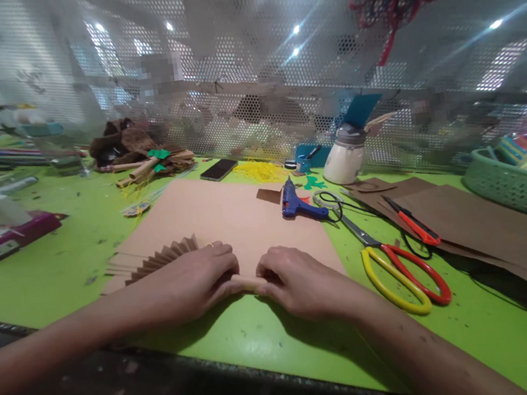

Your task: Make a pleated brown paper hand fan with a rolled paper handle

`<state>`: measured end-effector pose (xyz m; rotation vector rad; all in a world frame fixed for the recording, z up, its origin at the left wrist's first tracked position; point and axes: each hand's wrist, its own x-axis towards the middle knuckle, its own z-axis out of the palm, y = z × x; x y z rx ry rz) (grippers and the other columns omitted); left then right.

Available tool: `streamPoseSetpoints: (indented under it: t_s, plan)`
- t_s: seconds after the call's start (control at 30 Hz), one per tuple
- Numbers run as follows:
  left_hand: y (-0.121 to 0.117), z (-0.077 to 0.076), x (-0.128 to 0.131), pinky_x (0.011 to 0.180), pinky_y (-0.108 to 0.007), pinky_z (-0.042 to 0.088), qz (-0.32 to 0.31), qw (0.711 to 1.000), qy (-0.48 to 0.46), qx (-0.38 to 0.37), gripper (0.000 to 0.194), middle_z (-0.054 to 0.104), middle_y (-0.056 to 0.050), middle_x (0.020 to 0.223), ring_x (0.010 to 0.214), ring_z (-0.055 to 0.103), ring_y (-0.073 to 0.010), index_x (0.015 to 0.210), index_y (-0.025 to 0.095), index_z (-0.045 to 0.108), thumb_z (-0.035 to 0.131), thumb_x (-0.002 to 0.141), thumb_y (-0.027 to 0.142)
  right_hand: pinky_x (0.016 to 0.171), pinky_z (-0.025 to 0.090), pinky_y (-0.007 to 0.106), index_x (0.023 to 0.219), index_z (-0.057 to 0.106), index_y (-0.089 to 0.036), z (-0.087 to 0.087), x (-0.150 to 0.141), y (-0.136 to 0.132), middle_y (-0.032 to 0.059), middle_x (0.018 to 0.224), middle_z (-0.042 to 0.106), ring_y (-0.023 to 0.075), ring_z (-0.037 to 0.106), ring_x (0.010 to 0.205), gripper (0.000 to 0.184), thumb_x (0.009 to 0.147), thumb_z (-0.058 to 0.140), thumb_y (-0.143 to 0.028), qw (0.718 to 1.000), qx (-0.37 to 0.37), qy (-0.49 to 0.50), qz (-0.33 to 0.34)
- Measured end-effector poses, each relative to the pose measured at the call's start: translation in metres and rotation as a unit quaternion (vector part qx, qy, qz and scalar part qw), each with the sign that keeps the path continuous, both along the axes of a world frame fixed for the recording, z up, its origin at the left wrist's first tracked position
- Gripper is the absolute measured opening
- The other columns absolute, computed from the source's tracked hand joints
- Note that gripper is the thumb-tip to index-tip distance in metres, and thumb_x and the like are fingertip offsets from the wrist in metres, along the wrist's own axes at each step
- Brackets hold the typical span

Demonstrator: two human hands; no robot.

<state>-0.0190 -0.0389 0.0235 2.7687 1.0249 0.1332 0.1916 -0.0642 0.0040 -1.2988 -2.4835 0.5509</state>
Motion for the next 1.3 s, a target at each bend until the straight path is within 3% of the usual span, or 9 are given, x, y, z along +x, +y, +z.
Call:
streamPoseSetpoints:
  t_s: [0.13, 0.23, 0.37, 0.53, 0.63, 0.77, 1.03, 1.17, 1.3]
  plan:
    - [-0.003, 0.001, 0.001, 0.067, -0.032, 0.040, -0.001, 0.999, 0.022, 0.041, 0.034, 0.059, -0.008, 0.084, 0.076, 0.056, -0.0209, 0.085, 0.014, 0.062, 0.042, 0.096, 0.039, 0.063, 0.040, 0.026, 0.091, 0.062, -0.015, 0.003, 0.000, 0.000, 0.0063, 0.086, 0.062, 0.0157, 0.053, 0.073, 0.021, 0.094, 0.052, -0.034, 1.000, -0.001, -0.017, 0.016]
    - [-0.003, -0.003, 0.000, 0.071, -0.031, 0.040, -0.027, 0.995, -0.025, 0.090, 0.023, 0.058, -0.009, 0.094, 0.086, 0.055, -0.0219, 0.094, 0.014, 0.061, 0.047, 0.094, 0.033, 0.059, 0.038, 0.025, 0.086, 0.061, -0.016, 0.005, 0.000, 0.001, 0.0048, 0.081, 0.061, 0.0145, 0.052, 0.068, 0.026, 0.095, 0.049, -0.037, 0.999, -0.001, -0.026, 0.024]
    - [-0.001, -0.008, 0.000, 0.067, -0.026, 0.040, -0.077, 0.995, -0.045, 0.048, 0.017, 0.058, -0.005, 0.087, 0.078, 0.054, -0.0168, 0.086, 0.016, 0.060, 0.047, 0.094, 0.023, 0.057, 0.036, 0.024, 0.082, 0.060, -0.016, 0.007, -0.001, 0.002, 0.0035, 0.077, 0.062, 0.0134, 0.051, 0.065, 0.029, 0.095, 0.050, -0.039, 0.999, -0.016, -0.015, 0.023]
    - [0.002, -0.005, 0.002, 0.064, -0.025, 0.040, -0.062, 0.997, -0.045, 0.008, 0.021, 0.060, -0.004, 0.079, 0.071, 0.056, -0.0150, 0.077, 0.016, 0.062, 0.049, 0.093, 0.021, 0.056, 0.036, 0.025, 0.086, 0.062, -0.017, 0.006, -0.001, -0.001, 0.0033, 0.078, 0.063, 0.0142, 0.052, 0.066, 0.027, 0.093, 0.053, -0.042, 1.000, -0.020, 0.013, -0.007]
    - [0.003, -0.004, 0.003, 0.065, -0.025, 0.041, -0.052, 0.997, -0.052, 0.001, 0.022, 0.063, -0.005, 0.077, 0.070, 0.057, -0.0153, 0.076, 0.015, 0.065, 0.050, 0.092, 0.021, 0.056, 0.035, 0.026, 0.083, 0.061, -0.018, 0.002, 0.003, -0.005, 0.0029, 0.076, 0.062, 0.0149, 0.050, 0.066, 0.022, 0.092, 0.056, -0.038, 0.999, 0.026, 0.002, -0.029]
    - [0.003, -0.004, 0.002, 0.062, -0.025, 0.040, -0.049, 0.997, -0.067, 0.002, 0.022, 0.064, -0.004, 0.074, 0.067, 0.058, -0.0150, 0.073, 0.015, 0.065, 0.053, 0.090, 0.020, 0.063, 0.039, 0.030, 0.080, 0.061, -0.017, -0.002, 0.009, -0.007, 0.0061, 0.081, 0.061, 0.0182, 0.052, 0.075, 0.010, 0.089, 0.059, -0.022, 0.995, 0.094, -0.023, 0.015]
    - [0.007, -0.004, 0.002, 0.065, -0.027, 0.042, -0.035, 0.998, -0.053, -0.015, 0.025, 0.065, -0.006, 0.078, 0.072, 0.060, -0.0169, 0.084, 0.018, 0.072, 0.052, 0.093, 0.030, 0.065, 0.041, 0.032, 0.081, 0.067, -0.016, -0.005, 0.010, -0.003, 0.0085, 0.080, 0.061, 0.0207, 0.051, 0.080, 0.024, 0.096, 0.048, -0.018, 0.993, 0.098, -0.043, 0.057]
    - [0.006, -0.007, 0.000, 0.069, -0.029, 0.041, -0.051, 0.996, -0.057, 0.036, 0.029, 0.061, -0.007, 0.079, 0.077, 0.057, -0.0184, 0.083, 0.018, 0.072, 0.049, 0.095, 0.030, 0.068, 0.043, 0.031, 0.087, 0.069, -0.018, -0.003, 0.010, -0.004, 0.0074, 0.084, 0.059, 0.0190, 0.053, 0.081, 0.024, 0.097, 0.047, -0.020, 0.996, 0.077, -0.037, 0.040]
    - [0.001, -0.008, 0.002, 0.070, -0.034, 0.040, -0.095, 0.986, 0.007, 0.138, 0.025, 0.059, -0.009, 0.079, 0.080, 0.053, -0.0227, 0.079, 0.015, 0.069, 0.048, 0.093, 0.020, 0.068, 0.044, 0.030, 0.094, 0.070, -0.018, -0.004, 0.011, -0.004, 0.0078, 0.087, 0.058, 0.0181, 0.054, 0.078, 0.024, 0.097, 0.046, -0.022, 0.997, 0.067, -0.030, 0.033]
